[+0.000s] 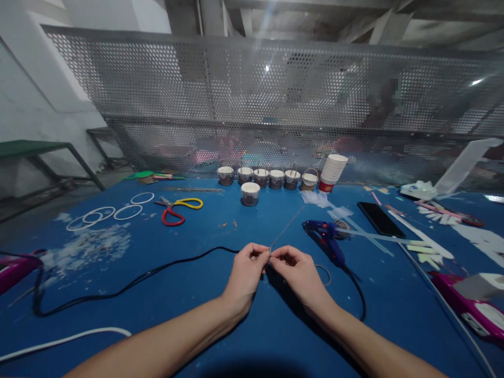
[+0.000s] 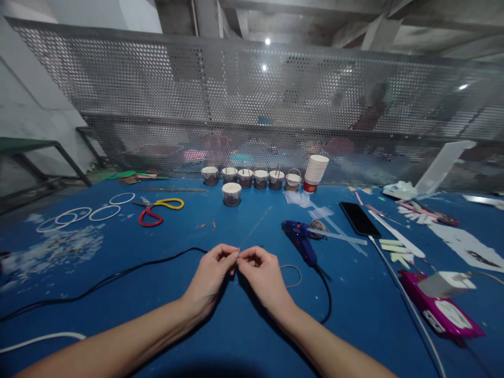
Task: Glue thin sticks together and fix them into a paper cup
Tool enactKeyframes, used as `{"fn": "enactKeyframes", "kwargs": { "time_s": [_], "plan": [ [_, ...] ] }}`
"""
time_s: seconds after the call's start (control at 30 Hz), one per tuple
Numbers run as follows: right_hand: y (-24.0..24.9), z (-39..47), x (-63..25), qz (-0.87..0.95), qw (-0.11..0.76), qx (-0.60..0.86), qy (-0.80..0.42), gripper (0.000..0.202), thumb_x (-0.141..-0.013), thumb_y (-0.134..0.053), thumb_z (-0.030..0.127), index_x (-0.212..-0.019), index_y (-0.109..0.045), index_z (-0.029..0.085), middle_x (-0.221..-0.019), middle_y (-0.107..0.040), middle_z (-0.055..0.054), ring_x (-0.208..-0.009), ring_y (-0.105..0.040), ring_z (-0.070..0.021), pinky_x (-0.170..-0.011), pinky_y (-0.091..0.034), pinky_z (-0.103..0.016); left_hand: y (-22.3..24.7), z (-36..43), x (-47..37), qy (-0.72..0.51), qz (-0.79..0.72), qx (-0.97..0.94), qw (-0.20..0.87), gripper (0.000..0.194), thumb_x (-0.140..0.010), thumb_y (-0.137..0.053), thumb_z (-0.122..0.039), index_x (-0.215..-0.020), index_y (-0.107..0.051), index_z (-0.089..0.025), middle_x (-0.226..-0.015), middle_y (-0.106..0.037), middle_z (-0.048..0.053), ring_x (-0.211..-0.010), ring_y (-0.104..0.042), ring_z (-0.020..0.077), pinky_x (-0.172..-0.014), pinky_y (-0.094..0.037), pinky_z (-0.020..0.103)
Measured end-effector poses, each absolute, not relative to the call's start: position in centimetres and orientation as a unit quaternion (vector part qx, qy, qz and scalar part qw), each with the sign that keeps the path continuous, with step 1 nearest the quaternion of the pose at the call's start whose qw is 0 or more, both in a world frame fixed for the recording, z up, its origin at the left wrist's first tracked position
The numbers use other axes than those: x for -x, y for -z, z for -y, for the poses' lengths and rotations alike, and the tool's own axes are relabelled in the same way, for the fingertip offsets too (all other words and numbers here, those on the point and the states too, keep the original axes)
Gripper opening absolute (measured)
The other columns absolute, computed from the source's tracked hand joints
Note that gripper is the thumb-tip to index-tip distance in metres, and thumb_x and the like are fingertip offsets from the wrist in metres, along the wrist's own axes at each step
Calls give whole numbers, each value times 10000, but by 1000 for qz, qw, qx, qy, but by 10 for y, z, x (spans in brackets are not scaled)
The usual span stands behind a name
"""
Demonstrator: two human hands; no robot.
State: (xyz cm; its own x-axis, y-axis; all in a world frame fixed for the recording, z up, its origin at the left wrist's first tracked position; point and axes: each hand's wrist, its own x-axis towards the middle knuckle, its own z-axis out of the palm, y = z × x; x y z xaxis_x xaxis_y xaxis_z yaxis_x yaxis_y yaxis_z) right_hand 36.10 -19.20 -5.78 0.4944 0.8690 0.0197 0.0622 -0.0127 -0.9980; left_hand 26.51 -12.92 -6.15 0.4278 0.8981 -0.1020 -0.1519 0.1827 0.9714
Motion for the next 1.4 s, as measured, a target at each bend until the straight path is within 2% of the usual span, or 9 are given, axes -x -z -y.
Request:
{"fn": "enactKeyframes", "kwargs": {
  "time_s": [0.3,0.43,0.6,0.73,0.9,1.0,1.13,1.4],
  "plan": [
    [55,192,-361,385,592,630,-323,122,-651,-608,282,-649,-615,160,-553,-557,26,-520,-457,-106,-499,-359,-225,60,130,-265,-390,-377,-519,660,123,-614,-668,-242,-659,-610,-144,-540,-545,-31,-491,-446,86,-495,-334,210],
    [56,192,-362,396,588,633,-311,125,-666,-606,279,-660,-625,155,-552,-534,32,-519,-439,-102,-500,-346,-224,59,130,-264,-404,-386,-511,654,117,-580,-691,-214,-639,-624,-139,-612,-591,-9,-561,-489,92,-540,-360,204],
    [57,192,-365,394,596,624,-318,127,-667,-612,289,-669,-619,163,-584,-586,17,-530,-491,-112,-511,-372,-228,62,128,-265,-343,-369,-511,697,187,-636,-671,-291,-719,-583,-148,-502,-523,-45,-387,-400,60,-401,-272,190],
    [57,191,-369,394,595,626,-314,131,-666,-611,297,-667,-618,167,-602,-611,4,-548,-522,-123,-526,-392,-234,63,128,-266,-311,-333,-503,735,234,-670,-641,-346,-782,-515,-183,-495,-517,-57,-358,-409,66,-367,-247,181],
    [59,189,-369,392,586,646,-294,125,-643,-617,291,-656,-634,168,-569,-584,11,-518,-493,-120,-496,-379,-237,60,132,-267,-315,-339,-449,764,148,-673,-597,-238,-696,-461,-186,-492,-416,-86,-396,-353,37,-395,-200,163],
    [61,189,-368,400,583,642,-297,131,-648,-616,292,-663,-638,164,-587,-600,3,-530,-504,-125,-509,-388,-241,59,132,-267,-307,-339,-409,790,98,-646,-539,-147,-674,-452,-183,-500,-422,-77,-414,-367,39,-415,-234,168],
    [62,189,-369,407,579,637,-305,134,-662,-608,297,-673,-634,166,-620,-624,-7,-567,-534,-136,-541,-409,-249,58,131,-268,-305,-319,-373,816,137,-618,-516,-84,-681,-448,-184,-496,-450,-66,-417,-402,51,-413,-267,172],
    [59,189,-371,387,588,630,-329,131,-637,-619,303,-655,-615,173,-579,-613,7,-536,-548,-136,-531,-425,-251,58,131,-268,-320,-320,-390,802,126,-671,-614,-97,-697,-505,-156,-612,-534,-19,-515,-534,79,-559,-470,230]
  ]
}}
